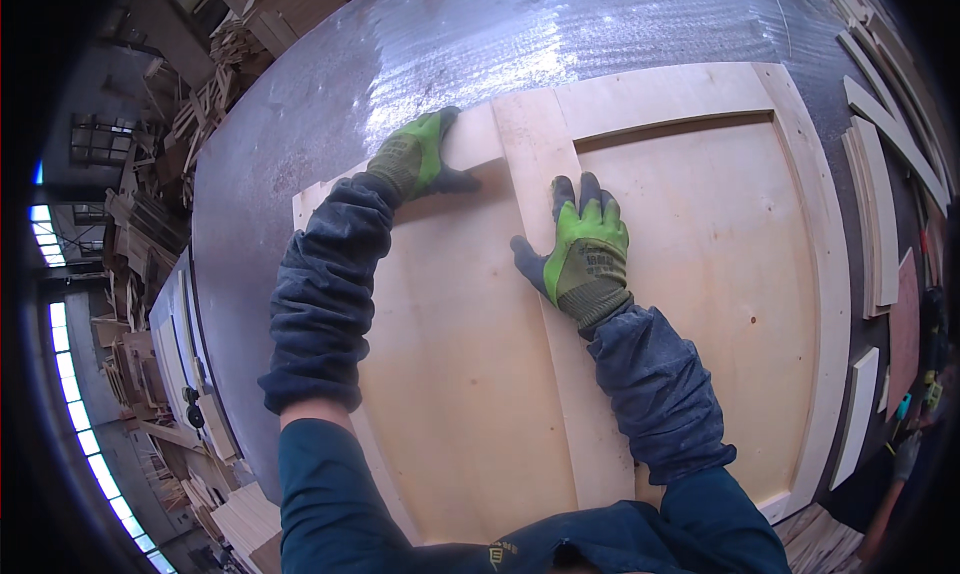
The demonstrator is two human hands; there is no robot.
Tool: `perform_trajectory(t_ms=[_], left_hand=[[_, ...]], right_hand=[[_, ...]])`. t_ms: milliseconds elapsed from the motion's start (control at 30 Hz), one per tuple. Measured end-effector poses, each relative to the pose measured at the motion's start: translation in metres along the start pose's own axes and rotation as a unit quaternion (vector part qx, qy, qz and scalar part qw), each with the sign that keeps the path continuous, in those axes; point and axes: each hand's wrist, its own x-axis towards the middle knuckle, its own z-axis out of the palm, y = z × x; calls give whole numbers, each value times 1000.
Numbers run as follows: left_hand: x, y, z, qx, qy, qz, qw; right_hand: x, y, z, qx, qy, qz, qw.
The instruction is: Assembling and securing wood panels using a nail gun and hammer in a workshop.
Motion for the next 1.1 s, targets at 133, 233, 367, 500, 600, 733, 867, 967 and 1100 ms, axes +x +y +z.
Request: perform_trajectory(t_ms=[133,233,367,500,600,733,867,967,1100], left_hand=[[1,-4,1,5,-5,-6,1000],[2,-4,-2,-4,-8,-6,1000],[4,-1,8,-14,-7,-2,1000],[-7,-48,71,89,127,18,988],[-2,-51,77,26,139,27,990],[7,-41,84,-46,234,48,970],[12,-20,74,-52,220,28,974],[2,-17,68,0,181,36,983],[-21,-28,59,108,167,101,975]], right_hand=[[2,1,-1,20,-6,-1,1000],[2,2,1,25,3,-5,1000],[0,0,2,3,-6,-1,1000],[-8,-16,9,-42,-26,-18,999],[-9,-14,7,-61,-37,-13,997],[-7,-4,7,-83,-24,-4,996],[-5,2,10,-101,-31,8,994],[3,-5,6,-97,-31,37,994],[4,-16,1,-82,-60,23,995]])
